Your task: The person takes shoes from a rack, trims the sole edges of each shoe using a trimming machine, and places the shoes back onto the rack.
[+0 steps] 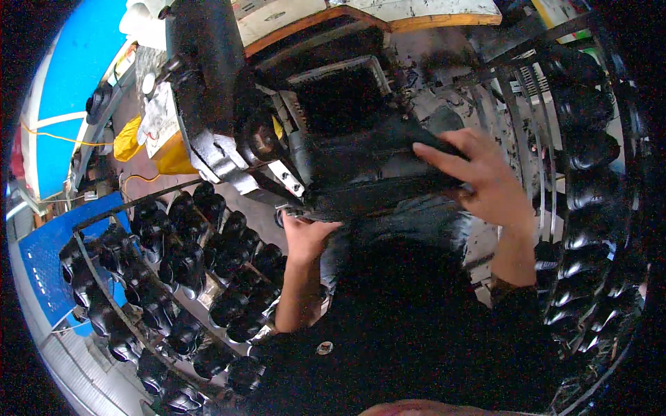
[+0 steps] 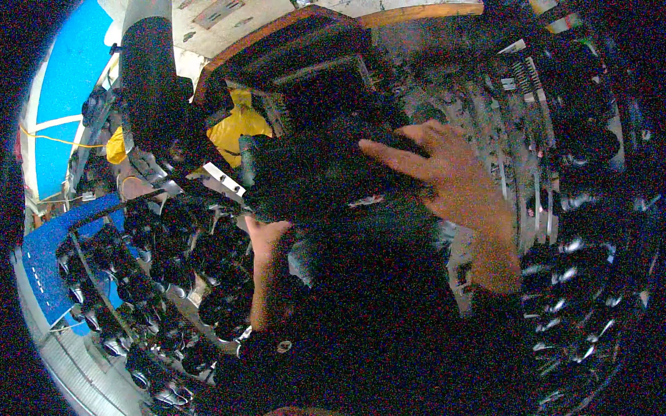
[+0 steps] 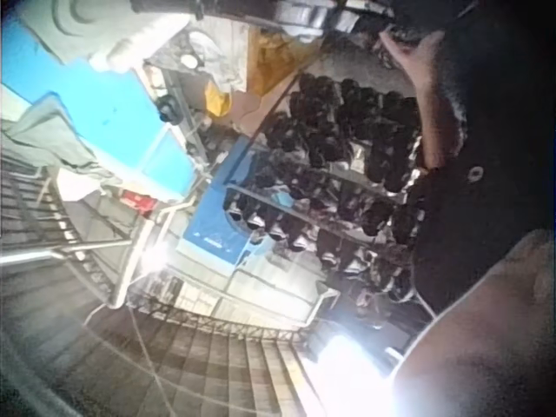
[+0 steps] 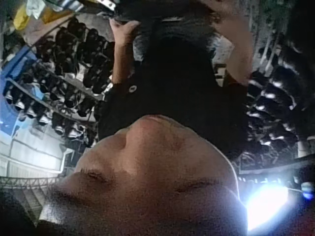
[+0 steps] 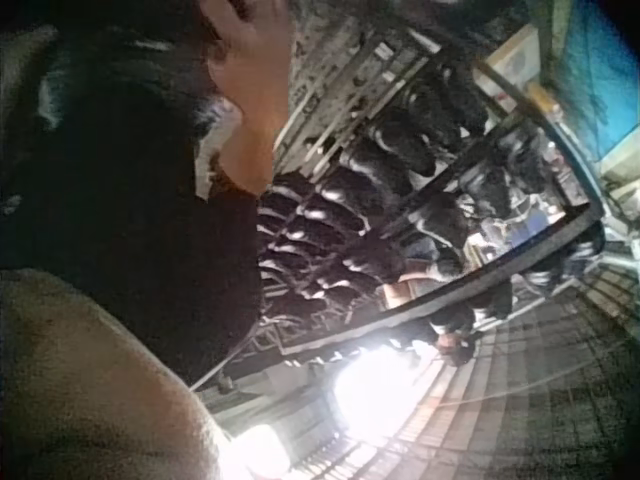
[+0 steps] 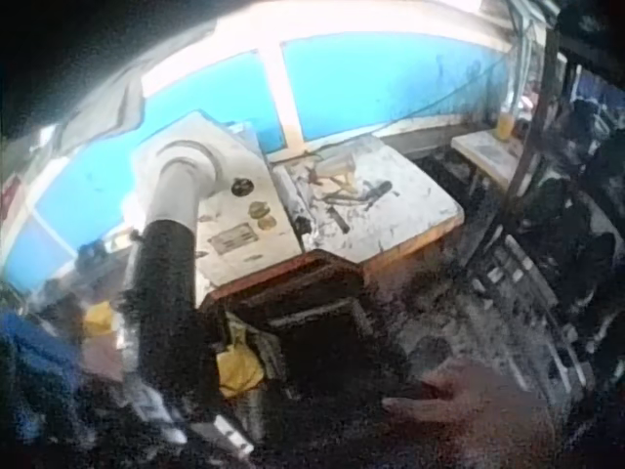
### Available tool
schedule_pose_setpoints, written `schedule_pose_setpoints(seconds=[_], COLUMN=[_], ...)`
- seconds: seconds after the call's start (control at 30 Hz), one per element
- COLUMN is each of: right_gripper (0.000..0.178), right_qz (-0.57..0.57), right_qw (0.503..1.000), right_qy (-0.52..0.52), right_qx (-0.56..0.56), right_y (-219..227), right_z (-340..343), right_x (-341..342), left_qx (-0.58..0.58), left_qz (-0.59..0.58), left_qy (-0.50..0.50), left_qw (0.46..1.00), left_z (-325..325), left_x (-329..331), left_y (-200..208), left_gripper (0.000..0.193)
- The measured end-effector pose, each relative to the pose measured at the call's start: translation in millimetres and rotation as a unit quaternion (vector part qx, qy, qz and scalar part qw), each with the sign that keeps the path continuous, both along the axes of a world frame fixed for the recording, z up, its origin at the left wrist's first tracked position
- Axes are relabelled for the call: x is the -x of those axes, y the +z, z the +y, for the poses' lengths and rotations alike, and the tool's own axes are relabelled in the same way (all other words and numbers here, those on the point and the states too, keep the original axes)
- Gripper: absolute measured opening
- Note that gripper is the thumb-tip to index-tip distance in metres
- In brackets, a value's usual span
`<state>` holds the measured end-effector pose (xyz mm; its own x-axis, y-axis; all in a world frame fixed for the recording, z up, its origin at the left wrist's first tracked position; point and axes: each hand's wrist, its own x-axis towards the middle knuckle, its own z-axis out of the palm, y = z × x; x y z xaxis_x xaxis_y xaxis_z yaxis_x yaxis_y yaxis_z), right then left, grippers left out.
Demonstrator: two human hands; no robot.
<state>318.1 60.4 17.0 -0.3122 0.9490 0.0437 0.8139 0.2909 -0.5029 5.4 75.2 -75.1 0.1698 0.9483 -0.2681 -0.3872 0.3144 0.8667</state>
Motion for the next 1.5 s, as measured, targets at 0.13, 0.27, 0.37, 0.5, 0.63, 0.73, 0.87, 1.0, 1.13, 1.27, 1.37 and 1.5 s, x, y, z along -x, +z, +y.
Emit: schedule_pose_setpoints(seconds=[0.13,0.27,0.37,0.5,0.63,0.73,0.87,1.0,1.13,1.27,1.37,1.5], right_gripper=[0.072,0.076,0.080,0.080,0.080,0.074,0.071,0.097,0.099,0.101,0.104,0.103], right_qz=[-0.058,-0.097,-0.127,-0.129,-0.088,-0.122,-0.004,0.667,0.839,0.806,0.788,0.776], right_qw=[0.998,0.991,0.985,0.982,0.989,0.985,0.980,0.699,0.528,0.576,0.591,0.601], right_qy=[0.017,0.070,0.096,0.122,0.116,0.123,0.025,-0.253,-0.129,-0.090,-0.093,-0.090], right_qx=[-0.033,-0.067,-0.059,-0.063,-0.034,-0.009,-0.198,-0.051,-0.022,-0.100,-0.150,-0.169], right_y=[45.0,85.1,97.2,93.1,79.9,56.7,5.9,-77.4,-80.3,-58.2,-52.0,-32.2], right_z=[16.2,30.4,36.0,49.3,51.8,45.9,32.8,14.6,-0.3,-36.1,-61.3,-87.9], right_x=[-10.6,-10.1,-5.3,17.4,27.0,23.9,-1.2,-10.8,-26.3,-52.1,-62.7,-71.0], left_qx=[0.086,-0.003,0.085,0.061,0.107,0.140,0.193,-0.181,-0.318,-0.335,-0.455,-0.538], left_qz=[0.214,0.263,0.221,0.040,-0.051,-0.151,0.065,0.076,0.195,0.145,0.168,0.121], left_qy=[-0.022,-0.114,-0.110,-0.022,0.011,-0.012,-0.064,-0.190,-0.267,-0.301,-0.290,-0.258], left_qw=[0.973,0.958,0.965,0.997,0.993,0.979,0.977,0.962,0.888,0.881,0.825,0.794], left_z=[2.0,4.0,-0.3,-10.9,-8.5,-1.1,-5.7,5.5,-9.8,-19.3,-14.4,-17.7], left_x=[-6.8,-12.8,-12.5,1.1,19.2,32.5,28.9,-20.4,-59.9,-99.0,-113.3,-132.1], left_y=[-6.2,-21.9,-27.6,-26.2,-3.9,2.9,6.1,-17.4,-74.3,-94.3,-107.0,-84.4], left_gripper=[0.074,0.083,0.079,0.069,0.070,0.076,0.094,0.102,0.100,0.099,0.100,0.101])
